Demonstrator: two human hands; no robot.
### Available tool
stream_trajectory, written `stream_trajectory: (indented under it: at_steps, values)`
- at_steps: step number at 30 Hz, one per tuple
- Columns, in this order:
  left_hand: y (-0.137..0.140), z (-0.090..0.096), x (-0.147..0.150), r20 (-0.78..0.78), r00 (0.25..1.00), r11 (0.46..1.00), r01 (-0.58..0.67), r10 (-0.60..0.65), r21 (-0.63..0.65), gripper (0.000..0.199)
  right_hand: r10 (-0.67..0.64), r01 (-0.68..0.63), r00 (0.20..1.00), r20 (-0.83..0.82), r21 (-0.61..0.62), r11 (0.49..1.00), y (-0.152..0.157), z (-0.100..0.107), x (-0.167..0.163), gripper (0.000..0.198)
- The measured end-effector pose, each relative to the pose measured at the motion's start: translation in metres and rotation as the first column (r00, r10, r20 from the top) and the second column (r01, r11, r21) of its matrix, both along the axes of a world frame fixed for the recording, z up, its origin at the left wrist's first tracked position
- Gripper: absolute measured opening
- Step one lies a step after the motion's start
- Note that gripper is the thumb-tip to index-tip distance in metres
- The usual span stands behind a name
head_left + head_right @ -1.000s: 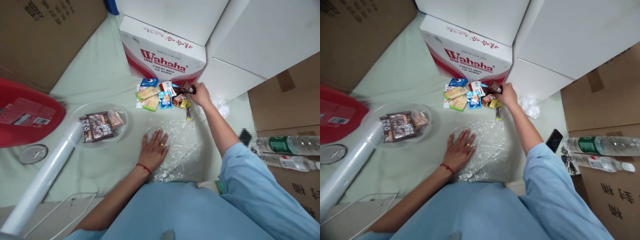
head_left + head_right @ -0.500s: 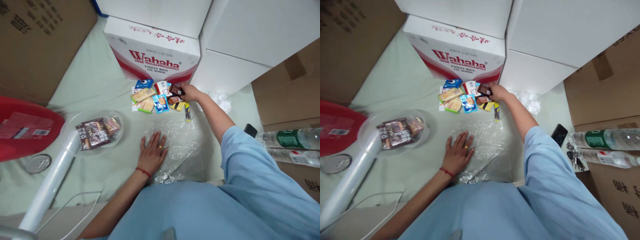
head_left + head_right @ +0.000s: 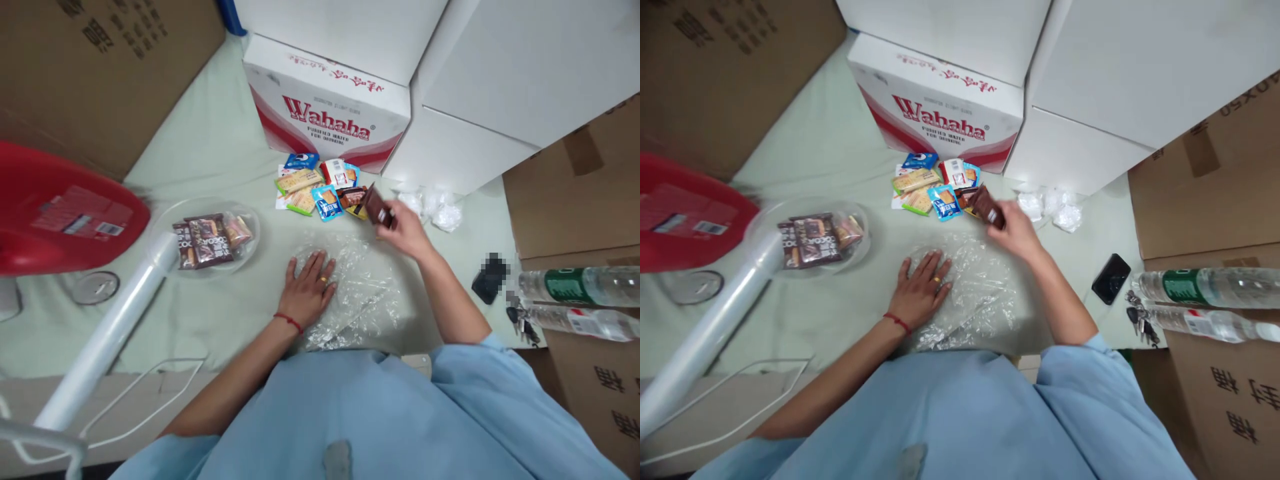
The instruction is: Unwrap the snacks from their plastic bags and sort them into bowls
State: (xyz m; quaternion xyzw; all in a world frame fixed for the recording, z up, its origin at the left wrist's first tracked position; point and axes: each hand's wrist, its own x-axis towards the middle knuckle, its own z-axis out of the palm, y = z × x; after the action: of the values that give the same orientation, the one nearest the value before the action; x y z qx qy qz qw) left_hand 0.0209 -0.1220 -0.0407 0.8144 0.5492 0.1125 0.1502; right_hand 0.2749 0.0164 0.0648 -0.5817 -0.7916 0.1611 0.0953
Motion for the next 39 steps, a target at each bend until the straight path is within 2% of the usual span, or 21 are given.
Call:
stream_trajectory:
  at_steps: [2, 3, 6, 10, 15, 21, 23, 25, 29, 32, 36, 39]
  values:
    - [0.002, -0.001, 0.0, 0.016, 1.0, 1.0, 0.001, -0.001, -0.01, 0.058, 0.149, -0.156, 0.987, -0.058, -0.157, 0.975, -0.046, -0.003, -0.006, 0.049]
    - [0.003, -0.001, -0.001, 0.021, 1.0, 1.0, 0.004, -0.003, -0.011, 0.058, 0.153, -0.16, 0.987, -0.046, -0.207, 0.965, -0.066, -0.008, -0.008, 0.051]
    - [0.008, -0.002, -0.004, 0.024, 0.999, 1.0, 0.024, -0.024, -0.01, 0.059, 0.027, -0.004, 0.996, 0.081, -0.272, 0.962, -0.11, -0.026, -0.006, 0.056]
    - [0.012, -0.001, -0.013, 0.024, 0.997, 0.997, 0.069, -0.069, 0.018, 0.059, -0.17, 0.221, 0.961, 0.218, -0.236, 0.946, -0.133, -0.041, 0.011, 0.056]
    - [0.005, 0.0, -0.027, 0.023, 0.998, 0.993, 0.061, -0.063, 0.097, 0.056, -0.227, 0.285, 0.938, 0.261, -0.213, 0.934, -0.139, -0.043, 0.024, 0.053]
    - [-0.005, 0.0, -0.033, -0.037, 0.999, 0.999, -0.004, 0.006, 0.041, 0.059, -0.195, 0.246, 0.954, 0.229, -0.221, 0.944, -0.13, -0.025, 0.028, 0.052]
    - [-0.005, 0.0, -0.033, -0.046, 0.999, 0.999, -0.005, 0.006, 0.033, 0.059, -0.145, 0.179, 0.974, 0.176, -0.2, 0.963, -0.126, -0.015, 0.024, 0.056]
    - [-0.004, 0.0, -0.032, -0.05, 0.999, 0.999, -0.005, 0.007, 0.032, 0.059, -0.037, 0.063, 0.991, 0.132, -0.203, 0.977, -0.122, -0.007, 0.014, 0.057]
    - [-0.004, 0.0, -0.032, -0.059, 0.998, 1.0, -0.002, 0.004, 0.03, 0.059, 0.188, -0.141, 0.971, 0.145, -0.284, 0.948, -0.117, -0.005, -0.017, 0.048]
    - [-0.004, 0.001, -0.032, -0.065, 0.998, 1.0, -0.003, 0.005, 0.028, 0.059, 0.224, -0.146, 0.952, 0.207, -0.335, 0.931, -0.113, -0.013, -0.036, 0.045]
    - [-0.005, 0.001, -0.031, -0.052, 0.999, 1.0, -0.008, 0.01, 0.029, 0.058, 0.196, -0.123, 0.953, 0.231, -0.298, 0.947, -0.112, -0.021, -0.046, 0.058]
    - [-0.005, 0.001, -0.031, -0.037, 0.999, 0.999, -0.014, 0.015, 0.033, 0.058, 0.216, -0.133, 0.942, 0.258, -0.305, 0.943, -0.113, -0.021, -0.048, 0.045]
